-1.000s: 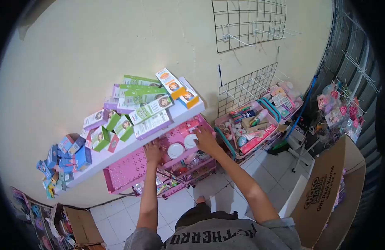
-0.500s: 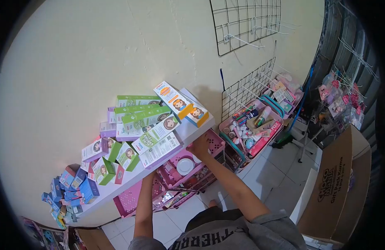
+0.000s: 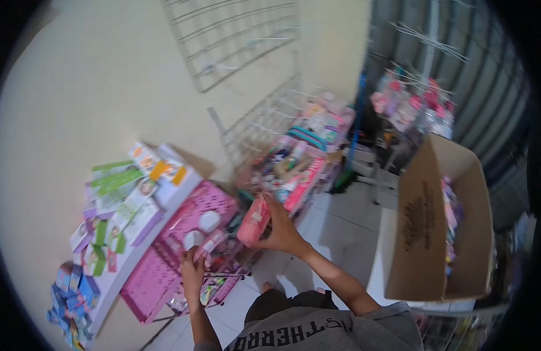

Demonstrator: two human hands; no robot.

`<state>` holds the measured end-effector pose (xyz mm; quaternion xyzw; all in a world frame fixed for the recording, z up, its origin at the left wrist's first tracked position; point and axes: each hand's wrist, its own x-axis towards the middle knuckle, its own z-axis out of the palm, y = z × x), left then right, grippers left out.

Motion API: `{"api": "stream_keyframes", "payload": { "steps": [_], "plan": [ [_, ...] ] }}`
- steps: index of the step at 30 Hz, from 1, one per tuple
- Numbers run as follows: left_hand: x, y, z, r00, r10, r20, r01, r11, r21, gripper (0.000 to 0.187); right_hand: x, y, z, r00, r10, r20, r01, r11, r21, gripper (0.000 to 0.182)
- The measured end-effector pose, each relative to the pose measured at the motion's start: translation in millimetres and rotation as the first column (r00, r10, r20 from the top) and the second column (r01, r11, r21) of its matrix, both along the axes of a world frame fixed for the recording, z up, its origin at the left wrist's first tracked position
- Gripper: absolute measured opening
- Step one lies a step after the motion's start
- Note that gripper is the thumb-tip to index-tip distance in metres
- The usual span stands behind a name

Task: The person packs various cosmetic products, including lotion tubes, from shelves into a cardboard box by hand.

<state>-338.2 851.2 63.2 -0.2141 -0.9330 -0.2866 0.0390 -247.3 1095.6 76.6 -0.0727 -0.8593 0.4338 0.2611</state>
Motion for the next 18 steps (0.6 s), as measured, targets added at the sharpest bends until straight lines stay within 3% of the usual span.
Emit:
{"api": "stream_keyframes", "payload": {
  "steps": [1,3,6,7,9,11,13,15,17,18],
  "plan": [
    [13,27,7,0.991,-0.130,0.034,0.129,0.990,0.049,0.032,38,13,17,1.000,0.024,-0.004,-0.024,0.999,-0.021,0.108],
    [49,91,35,0.950,-0.289,0.121,0.268,0.950,0.161,0.030,128,28,67,0.998,-0.028,0.062,0.042,0.972,-0.229,0.105],
    [113,182,60,0.729,-0.677,-0.095,0.645,0.635,0.425,0.031,261,36,105,0.947,-0.320,-0.016,0.303,0.910,-0.282,0.103],
    [140,208,76,0.673,-0.735,-0.084,0.687,0.579,0.440,0.031,300,43,110,0.905,-0.421,-0.053,0.408,0.897,-0.169,0.107],
    [197,254,113,0.400,-0.914,-0.065,0.866,0.354,0.352,0.029,367,54,118,0.738,-0.674,-0.043,0.666,0.736,-0.121,0.109],
    [256,293,136,0.160,-0.930,-0.331,0.986,0.134,0.098,0.026,421,79,126,0.569,-0.822,0.013,0.818,0.568,0.084,0.109],
    [319,326,148,-0.013,-0.891,-0.454,0.999,0.010,-0.049,0.021,469,107,121,0.355,-0.920,0.166,0.809,0.391,0.439,0.109],
    [383,367,122,-0.165,-0.924,-0.344,0.975,-0.099,-0.201,0.022,511,139,96,0.163,-0.860,0.484,0.694,0.449,0.563,0.110],
    [437,396,101,-0.317,-0.934,-0.163,0.857,-0.209,-0.472,0.026,549,178,55,0.071,-0.651,0.756,0.464,0.692,0.553,0.114],
    [459,407,86,-0.317,-0.948,0.001,0.834,-0.279,-0.476,0.025,557,189,43,0.072,-0.502,0.862,0.433,0.794,0.426,0.110]
  ]
}}
